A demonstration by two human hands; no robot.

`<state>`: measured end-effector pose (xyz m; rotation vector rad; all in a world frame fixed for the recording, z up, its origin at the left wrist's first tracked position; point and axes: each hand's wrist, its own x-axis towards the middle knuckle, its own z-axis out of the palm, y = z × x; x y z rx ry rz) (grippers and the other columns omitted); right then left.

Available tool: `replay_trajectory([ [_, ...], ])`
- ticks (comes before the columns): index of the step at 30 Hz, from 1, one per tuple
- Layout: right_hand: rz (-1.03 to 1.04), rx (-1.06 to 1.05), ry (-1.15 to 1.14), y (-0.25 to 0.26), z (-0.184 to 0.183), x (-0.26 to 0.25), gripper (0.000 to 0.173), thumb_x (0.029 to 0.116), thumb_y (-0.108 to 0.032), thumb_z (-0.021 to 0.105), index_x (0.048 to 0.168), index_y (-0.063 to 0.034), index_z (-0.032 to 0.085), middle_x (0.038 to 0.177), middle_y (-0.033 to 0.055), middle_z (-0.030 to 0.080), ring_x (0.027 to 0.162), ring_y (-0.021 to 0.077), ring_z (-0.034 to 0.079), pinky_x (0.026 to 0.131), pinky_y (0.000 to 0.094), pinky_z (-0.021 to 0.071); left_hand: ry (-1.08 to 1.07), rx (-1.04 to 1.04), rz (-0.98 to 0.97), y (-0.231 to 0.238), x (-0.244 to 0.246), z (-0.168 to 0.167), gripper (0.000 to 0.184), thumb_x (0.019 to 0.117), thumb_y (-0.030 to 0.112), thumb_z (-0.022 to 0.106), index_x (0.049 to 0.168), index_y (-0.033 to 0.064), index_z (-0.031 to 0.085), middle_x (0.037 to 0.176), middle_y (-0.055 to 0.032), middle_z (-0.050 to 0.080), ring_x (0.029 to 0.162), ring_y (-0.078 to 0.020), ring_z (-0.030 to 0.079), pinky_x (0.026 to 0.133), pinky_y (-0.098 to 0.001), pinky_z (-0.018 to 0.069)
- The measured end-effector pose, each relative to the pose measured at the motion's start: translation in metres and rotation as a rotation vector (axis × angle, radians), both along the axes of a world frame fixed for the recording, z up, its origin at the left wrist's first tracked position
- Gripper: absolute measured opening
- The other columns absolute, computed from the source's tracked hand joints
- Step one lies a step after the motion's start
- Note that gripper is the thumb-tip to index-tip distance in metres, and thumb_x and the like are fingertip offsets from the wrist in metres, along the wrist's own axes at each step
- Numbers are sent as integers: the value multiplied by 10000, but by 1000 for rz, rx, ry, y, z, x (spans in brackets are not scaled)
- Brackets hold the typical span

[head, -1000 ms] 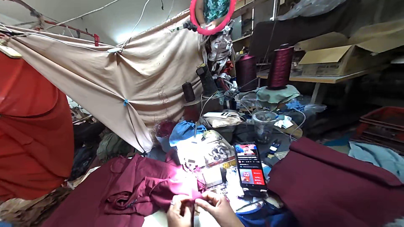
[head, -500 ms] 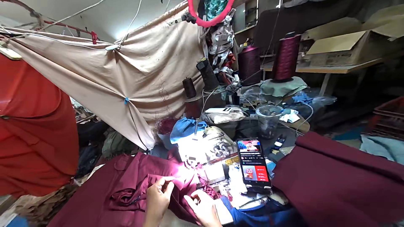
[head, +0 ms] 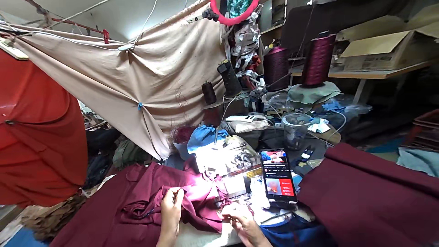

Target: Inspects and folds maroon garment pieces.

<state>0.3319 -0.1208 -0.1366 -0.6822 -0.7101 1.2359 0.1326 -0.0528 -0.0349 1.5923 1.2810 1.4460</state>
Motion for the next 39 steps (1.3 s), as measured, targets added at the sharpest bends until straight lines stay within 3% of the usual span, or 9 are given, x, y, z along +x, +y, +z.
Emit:
replay_trajectory([
  [4, -294, -129, -549, 13, -3, -6, 128, 923, -86, 642, 958, 23, 700, 848, 75, 713, 750, 133, 698, 714, 307, 601, 111, 97, 27, 5, 3, 1, 101, 958, 87, 676, 936, 2, 726, 803, -18, 700, 732, -25, 648, 711, -186, 544],
  [9, -454, -173, -1105, 31, 14, -45, 385, 890, -383, 700, 943, -6, 748, 897, 152, 734, 850, 320, 726, 765, 545, 572, 84, 135, -83, -13, 10, 7, 82, 916, 39, 704, 967, 0, 756, 848, -29, 754, 769, -35, 704, 746, -192, 589],
  [15, -694, 28, -1012, 43, -13, -49, 149, 830, -117, 676, 820, 25, 717, 780, 153, 706, 721, 288, 715, 667, 482, 587, 78, 139, -19, -18, 9, -1, 113, 957, 63, 640, 990, -20, 710, 868, -34, 719, 799, -32, 682, 770, -195, 574],
  [18, -465, 27, -776, 29, -12, -24, 148, 862, -120, 676, 909, 8, 734, 850, 90, 719, 805, 170, 693, 766, 370, 574, 89, 145, 70, -6, 9, -9, 107, 963, 45, 641, 991, -27, 715, 870, -48, 717, 802, -36, 670, 772, -197, 559],
  [20, -240, -16, -402, 19, -4, -12, 48, 884, -45, 639, 875, -40, 685, 776, -19, 675, 683, 29, 625, 637, 208, 532, 122, 191, 116, 2, 9, -13, 114, 943, 28, 652, 988, -33, 737, 897, -74, 734, 818, -54, 680, 786, -211, 557],
  [24, -4, -192, 162, 7, 0, -4, 196, 1007, -61, 488, 902, -81, 652, 724, -17, 642, 635, 56, 604, 600, 228, 529, 173, 312, 121, 7, 7, -14, 127, 915, 61, 687, 983, -4, 772, 950, -88, 757, 880, -70, 708, 817, -208, 572],
  [27, 136, -215, -55, 3, -8, 1, 121, 991, -129, 615, 1049, -41, 676, 879, 33, 712, 807, 120, 687, 760, 320, 588, 168, 397, 73, 8, 7, -11, 110, 889, 84, 700, 932, 28, 785, 911, -34, 747, 863, -30, 690, 801, -174, 564],
  [30, 158, -209, -294, -3, -16, 3, 91, 900, -137, 738, 924, -55, 707, 798, 20, 716, 733, 115, 693, 703, 322, 592, 170, 499, -8, 3, 5, -2, 101, 886, 87, 711, 922, 27, 784, 907, -19, 735, 805, -3, 666, 737, -143, 558],
  [39, 122, -160, -213, -40, 7, 21, 96, 943, -41, 673, 1016, -3, 724, 818, 32, 742, 686, 111, 703, 672, 282, 609, 484, 754, -548, -41, 14, -51, 136, 926, 115, 742, 1052, 105, 794, 967, -60, 744, 847, -66, 705, 769, -193, 592],
])
